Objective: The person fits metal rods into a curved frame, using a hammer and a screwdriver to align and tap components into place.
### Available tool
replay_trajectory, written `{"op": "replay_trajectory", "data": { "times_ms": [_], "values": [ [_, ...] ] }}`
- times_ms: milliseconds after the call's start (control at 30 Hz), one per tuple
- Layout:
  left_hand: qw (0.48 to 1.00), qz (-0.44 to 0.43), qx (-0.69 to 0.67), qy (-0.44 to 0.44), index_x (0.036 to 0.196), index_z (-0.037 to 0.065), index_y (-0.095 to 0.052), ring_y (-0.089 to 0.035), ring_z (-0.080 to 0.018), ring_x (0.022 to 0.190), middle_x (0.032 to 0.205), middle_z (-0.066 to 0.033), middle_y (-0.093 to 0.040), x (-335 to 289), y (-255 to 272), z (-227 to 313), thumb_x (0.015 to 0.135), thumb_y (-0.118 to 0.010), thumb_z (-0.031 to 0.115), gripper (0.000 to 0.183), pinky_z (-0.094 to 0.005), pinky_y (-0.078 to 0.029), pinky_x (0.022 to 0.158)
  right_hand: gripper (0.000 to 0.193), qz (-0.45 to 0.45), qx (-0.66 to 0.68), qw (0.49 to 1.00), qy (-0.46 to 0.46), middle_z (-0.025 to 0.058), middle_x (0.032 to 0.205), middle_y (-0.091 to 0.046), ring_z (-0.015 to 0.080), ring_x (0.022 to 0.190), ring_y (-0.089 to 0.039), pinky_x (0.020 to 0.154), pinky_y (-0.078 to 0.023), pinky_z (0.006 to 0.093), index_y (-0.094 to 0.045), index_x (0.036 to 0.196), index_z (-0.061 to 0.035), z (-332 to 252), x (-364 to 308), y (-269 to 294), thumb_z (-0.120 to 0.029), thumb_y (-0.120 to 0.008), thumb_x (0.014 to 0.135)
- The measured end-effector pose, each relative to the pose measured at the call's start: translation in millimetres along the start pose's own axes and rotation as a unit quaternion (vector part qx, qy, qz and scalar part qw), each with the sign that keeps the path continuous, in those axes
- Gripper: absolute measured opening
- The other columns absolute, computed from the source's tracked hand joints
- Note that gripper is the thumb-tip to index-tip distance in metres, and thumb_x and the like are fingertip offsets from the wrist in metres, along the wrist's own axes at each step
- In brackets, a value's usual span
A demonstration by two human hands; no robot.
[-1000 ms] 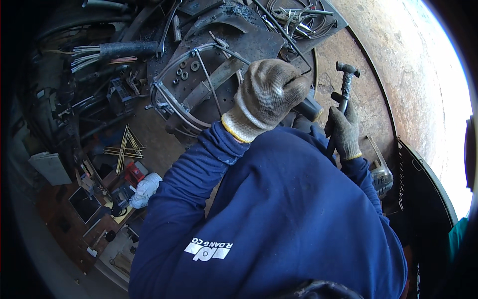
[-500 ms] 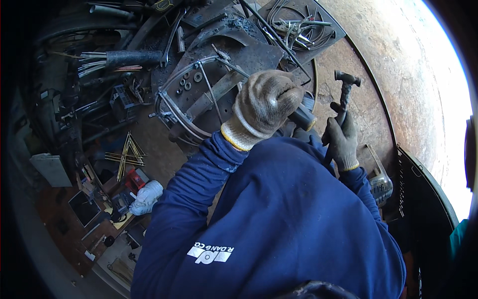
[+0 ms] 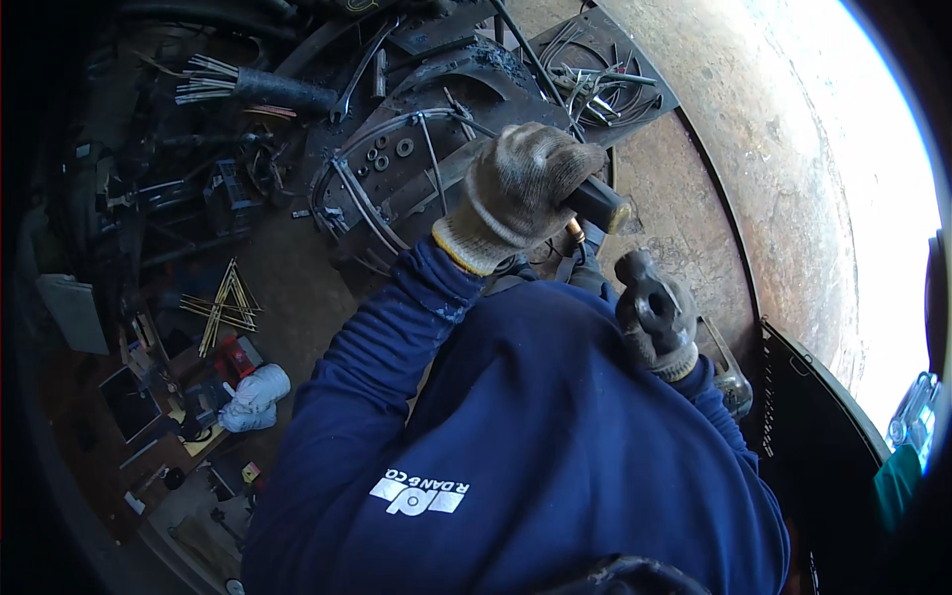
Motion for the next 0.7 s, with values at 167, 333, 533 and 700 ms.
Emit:
{"op": "replay_trajectory", "data": {
  "times_ms": [167, 333, 533, 700],
  "values": [
    [0.998, 0.032, -0.045, -0.006, 0.117, 0.013, -0.064, -0.069, -0.0322, 0.085, 0.097, -0.0084, -0.067, 4, -1, -1, 0.072, -0.084, 0.018, 0.050, -0.0477, -0.057, 0.076, 0.041, 0.099, 0.064, 0.993, -0.018, 0.0158, 0.095, -0.072, 0.0319, 0.082, -0.072, 0.071, -0.055, 0.0415, -0.063, 0.126, -0.0010, 12, -14, -13, -0.020, -0.072, 0.090],
    [0.993, 0.114, -0.035, -0.021, 0.108, 0.012, -0.063, -0.070, -0.0322, 0.077, 0.087, -0.0091, -0.066, 9, 16, -4, 0.077, -0.083, 0.019, 0.037, -0.0461, -0.057, 0.068, 0.054, 0.184, 0.184, 0.952, 0.163, 0.0132, 0.086, -0.064, 0.0133, 0.056, -0.058, 0.050, -0.048, 0.0275, -0.056, 0.133, -0.0059, -23, 3, 24, -0.047, -0.065, 0.100],
    [0.993, 0.113, -0.039, 0.002, 0.106, 0.012, -0.063, -0.072, -0.0306, 0.080, 0.089, -0.0070, -0.068, 18, 23, -7, 0.081, -0.083, 0.024, 0.034, -0.0439, -0.059, 0.071, 0.056, 0.131, 0.286, 0.932, 0.181, 0.0030, 0.070, -0.058, 0.0148, 0.054, -0.056, 0.047, -0.045, 0.0286, -0.063, 0.122, -0.0017, -67, 25, 28, -0.053, -0.065, 0.099],
    [0.993, 0.088, -0.079, 0.015, 0.102, 0.011, -0.062, -0.071, -0.0290, 0.075, 0.085, -0.0066, -0.067, 8, 20, -12, 0.083, -0.082, 0.027, 0.032, -0.0433, -0.058, 0.067, 0.065, 0.088, 0.175, 0.976, -0.092, 0.0018, 0.070, -0.057, 0.0084, 0.053, -0.053, 0.045, -0.041, 0.0247, -0.057, 0.123, 0.0010, -31, 12, 9, -0.059, -0.060, 0.099]
  ]
}}
Point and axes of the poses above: each hand's wrist, its own x-axis towards the middle knuckle, its own y-axis out of the back of the hand, z = x × y, the point moved 5 cm from there along x, towards the middle knuckle
